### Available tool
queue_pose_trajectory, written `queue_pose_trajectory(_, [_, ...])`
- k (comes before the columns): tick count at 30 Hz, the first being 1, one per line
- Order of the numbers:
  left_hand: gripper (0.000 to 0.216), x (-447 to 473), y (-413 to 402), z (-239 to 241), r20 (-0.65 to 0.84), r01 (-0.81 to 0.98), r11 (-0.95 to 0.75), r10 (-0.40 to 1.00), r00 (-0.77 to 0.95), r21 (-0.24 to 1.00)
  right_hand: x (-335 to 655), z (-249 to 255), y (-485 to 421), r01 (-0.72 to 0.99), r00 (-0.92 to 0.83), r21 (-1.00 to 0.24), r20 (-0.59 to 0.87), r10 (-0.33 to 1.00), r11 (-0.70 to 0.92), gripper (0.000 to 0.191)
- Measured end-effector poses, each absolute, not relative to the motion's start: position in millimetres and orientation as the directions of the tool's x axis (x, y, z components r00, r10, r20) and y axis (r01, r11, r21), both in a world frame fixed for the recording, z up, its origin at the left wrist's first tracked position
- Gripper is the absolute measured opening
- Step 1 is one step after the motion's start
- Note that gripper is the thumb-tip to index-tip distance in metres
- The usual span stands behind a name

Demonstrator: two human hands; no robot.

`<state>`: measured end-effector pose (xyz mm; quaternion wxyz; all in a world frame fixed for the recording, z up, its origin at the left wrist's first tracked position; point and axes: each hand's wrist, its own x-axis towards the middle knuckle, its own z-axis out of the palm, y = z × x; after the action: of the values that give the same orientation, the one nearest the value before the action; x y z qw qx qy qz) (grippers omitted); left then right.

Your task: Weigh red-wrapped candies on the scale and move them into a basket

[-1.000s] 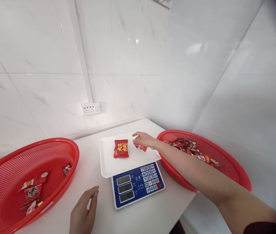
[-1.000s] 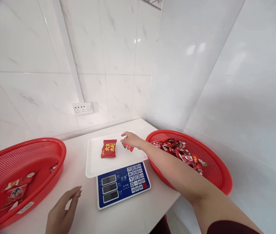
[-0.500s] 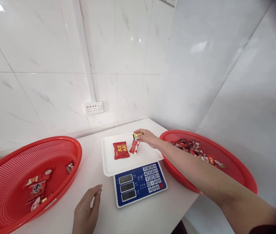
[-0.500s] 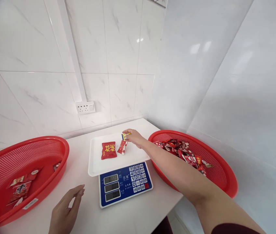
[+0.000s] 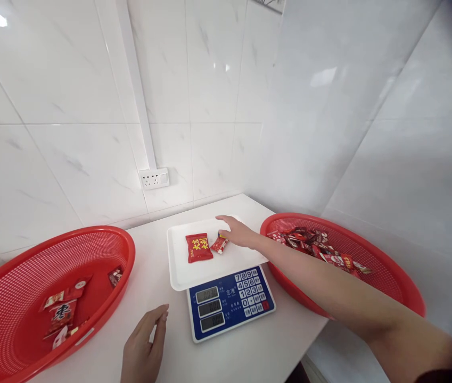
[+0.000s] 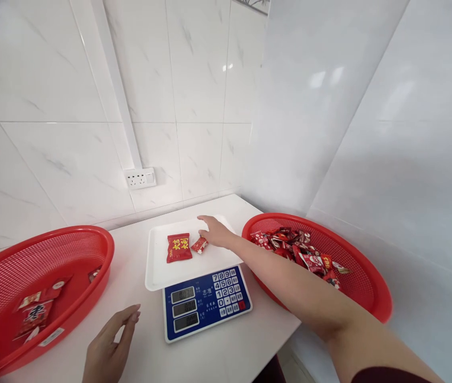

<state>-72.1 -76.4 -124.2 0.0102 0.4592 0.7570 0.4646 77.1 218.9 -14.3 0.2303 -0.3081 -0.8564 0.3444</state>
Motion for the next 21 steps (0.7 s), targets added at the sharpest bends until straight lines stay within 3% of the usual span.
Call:
queue_pose_trajectory(6, [0.028, -71.7, -76.3, -123.7, 0.382, 0.670, 0.166, 0.712, -0.589, 0.724, 87.5, -27.6, 198.6, 0.349, -0.835, -0.561, 0.177, 0.521, 0.751, 0.032])
queue_pose_trajectory(11, [0.028, -68.0, -76.3, -119.0, 0.372, 0.646, 0.177, 0.693, -0.618, 0.743, 108.5, -21.9, 187.6, 0.307, -0.907, -0.496, 0.105, 0.407, 0.812, 0.014])
queue_pose_trajectory(14, [0.028, -70.0, -75.9, -116.7, 0.376, 0.663, 0.163, 0.715, -0.590, 0.731, 127.7, -16.4, 189.2, 0.330, -0.907, -0.487, 0.074, 0.415, 0.808, 0.014])
queue_pose_trajectory(21, [0.028, -71.7, -72.7, -116.1, 0.345, 0.644, 0.210, 0.702, -0.623, 0.736, 160.7, 0.3, 206.9, 0.463, -0.824, -0.498, 0.062, 0.563, 0.733, 0.039])
